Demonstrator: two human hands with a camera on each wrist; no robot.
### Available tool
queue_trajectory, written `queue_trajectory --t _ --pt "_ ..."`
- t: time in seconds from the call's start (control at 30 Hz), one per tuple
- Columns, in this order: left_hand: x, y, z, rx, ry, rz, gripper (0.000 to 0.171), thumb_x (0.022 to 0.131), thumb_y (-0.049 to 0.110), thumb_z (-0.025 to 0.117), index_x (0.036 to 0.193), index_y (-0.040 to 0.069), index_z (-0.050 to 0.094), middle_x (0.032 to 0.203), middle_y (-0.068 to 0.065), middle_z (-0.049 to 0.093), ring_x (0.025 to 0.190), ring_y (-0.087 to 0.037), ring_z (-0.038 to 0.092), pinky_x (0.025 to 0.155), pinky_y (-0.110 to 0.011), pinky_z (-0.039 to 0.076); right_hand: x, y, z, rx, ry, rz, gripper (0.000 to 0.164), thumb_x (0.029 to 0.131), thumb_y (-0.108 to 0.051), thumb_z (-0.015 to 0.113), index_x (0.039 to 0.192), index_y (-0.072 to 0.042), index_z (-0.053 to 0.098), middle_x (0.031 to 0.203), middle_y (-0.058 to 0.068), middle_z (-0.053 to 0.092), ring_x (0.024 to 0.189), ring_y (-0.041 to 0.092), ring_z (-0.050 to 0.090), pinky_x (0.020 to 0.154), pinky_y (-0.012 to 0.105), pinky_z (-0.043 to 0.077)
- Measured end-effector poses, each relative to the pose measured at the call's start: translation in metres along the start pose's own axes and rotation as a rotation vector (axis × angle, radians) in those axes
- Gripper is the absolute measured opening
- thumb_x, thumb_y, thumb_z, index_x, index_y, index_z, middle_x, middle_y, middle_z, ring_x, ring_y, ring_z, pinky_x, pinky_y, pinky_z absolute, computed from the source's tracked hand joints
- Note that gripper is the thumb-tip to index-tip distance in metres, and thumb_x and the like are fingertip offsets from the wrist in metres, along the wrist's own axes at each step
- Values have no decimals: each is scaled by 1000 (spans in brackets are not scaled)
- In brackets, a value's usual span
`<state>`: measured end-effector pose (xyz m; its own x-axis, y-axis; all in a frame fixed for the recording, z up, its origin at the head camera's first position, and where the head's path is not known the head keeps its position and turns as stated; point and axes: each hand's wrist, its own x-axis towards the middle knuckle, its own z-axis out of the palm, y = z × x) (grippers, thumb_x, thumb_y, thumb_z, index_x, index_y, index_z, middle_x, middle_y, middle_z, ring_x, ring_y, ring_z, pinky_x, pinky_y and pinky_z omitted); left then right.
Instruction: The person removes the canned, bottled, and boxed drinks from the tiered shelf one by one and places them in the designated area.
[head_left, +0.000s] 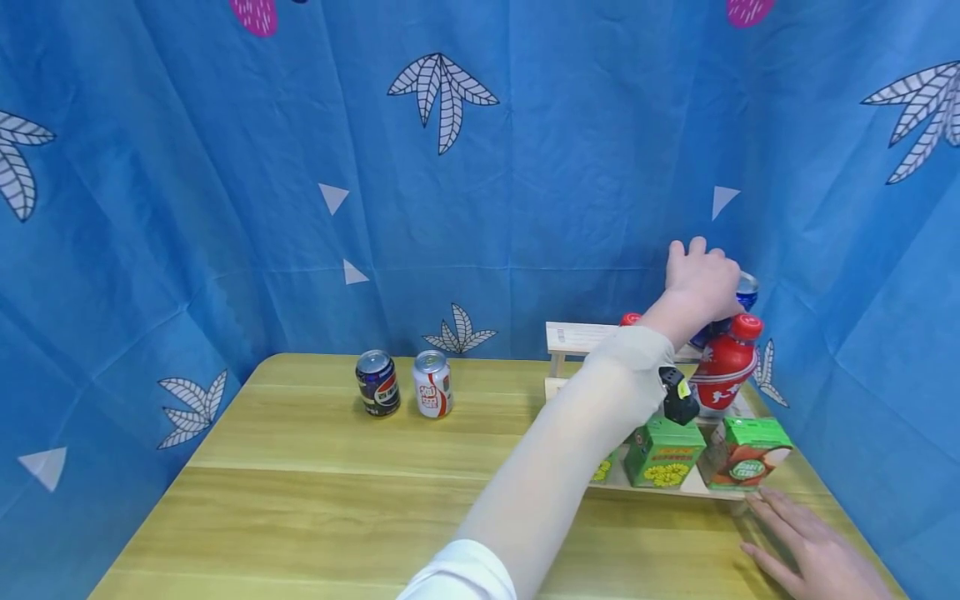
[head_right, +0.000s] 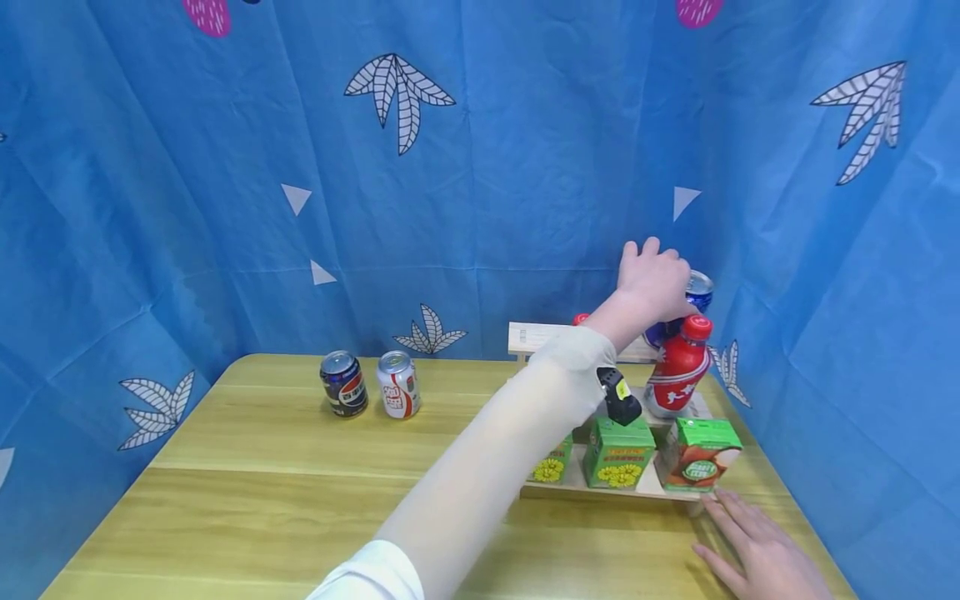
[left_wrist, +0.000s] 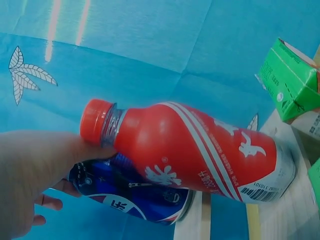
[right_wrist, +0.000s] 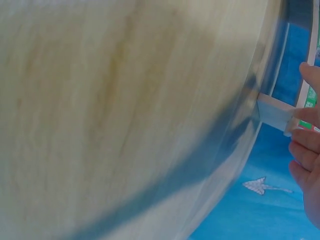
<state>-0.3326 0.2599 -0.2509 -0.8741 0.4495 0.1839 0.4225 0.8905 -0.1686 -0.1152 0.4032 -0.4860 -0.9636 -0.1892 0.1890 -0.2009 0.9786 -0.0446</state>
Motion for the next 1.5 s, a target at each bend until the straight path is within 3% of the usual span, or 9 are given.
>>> queue_trajectory --t 0.4,0.77,0.97,1.2,1.5 --pt "-8 -13 -4 20 40 -2 50 78 77 56 119 49 57 123 25 52 126 -5 34 109 -34 25 1 -1 -2 -3 -21 10 74 79 -52 74 126 3 60 130 31 54 116 49 54 91 60 47" --pt "-23 -32 -20 -12 65 26 62 75 81 54 126 45 55 132 25 52 128 -4 35 108 -32 28 -3 2 7 -5 75 -29 73 73 -48 80 121 4 63 125 28 57 109 46 57 82 58 50" --pt "-34 -45 -29 -21 103 37 66 75 82 53 128 43 53 132 25 52 129 -4 36 107 -33 29 -1 2 8 11 97 -48 70 73 -45 81 121 3 64 124 27 58 109 45 57 85 57 50" --pt "-46 -61 -34 -39 158 31 73 74 83 53 135 42 48 136 24 51 130 -3 36 106 -32 31 1 -1 4 9 39 -15 73 77 -49 77 125 3 61 128 29 55 112 49 55 86 60 48" --pt "-60 -85 -34 -80 256 25 83 75 82 51 143 36 43 139 20 51 129 -5 39 103 -29 35 0 -3 4 -5 75 -23 72 74 -47 80 124 2 62 127 29 57 110 48 57 84 59 49"
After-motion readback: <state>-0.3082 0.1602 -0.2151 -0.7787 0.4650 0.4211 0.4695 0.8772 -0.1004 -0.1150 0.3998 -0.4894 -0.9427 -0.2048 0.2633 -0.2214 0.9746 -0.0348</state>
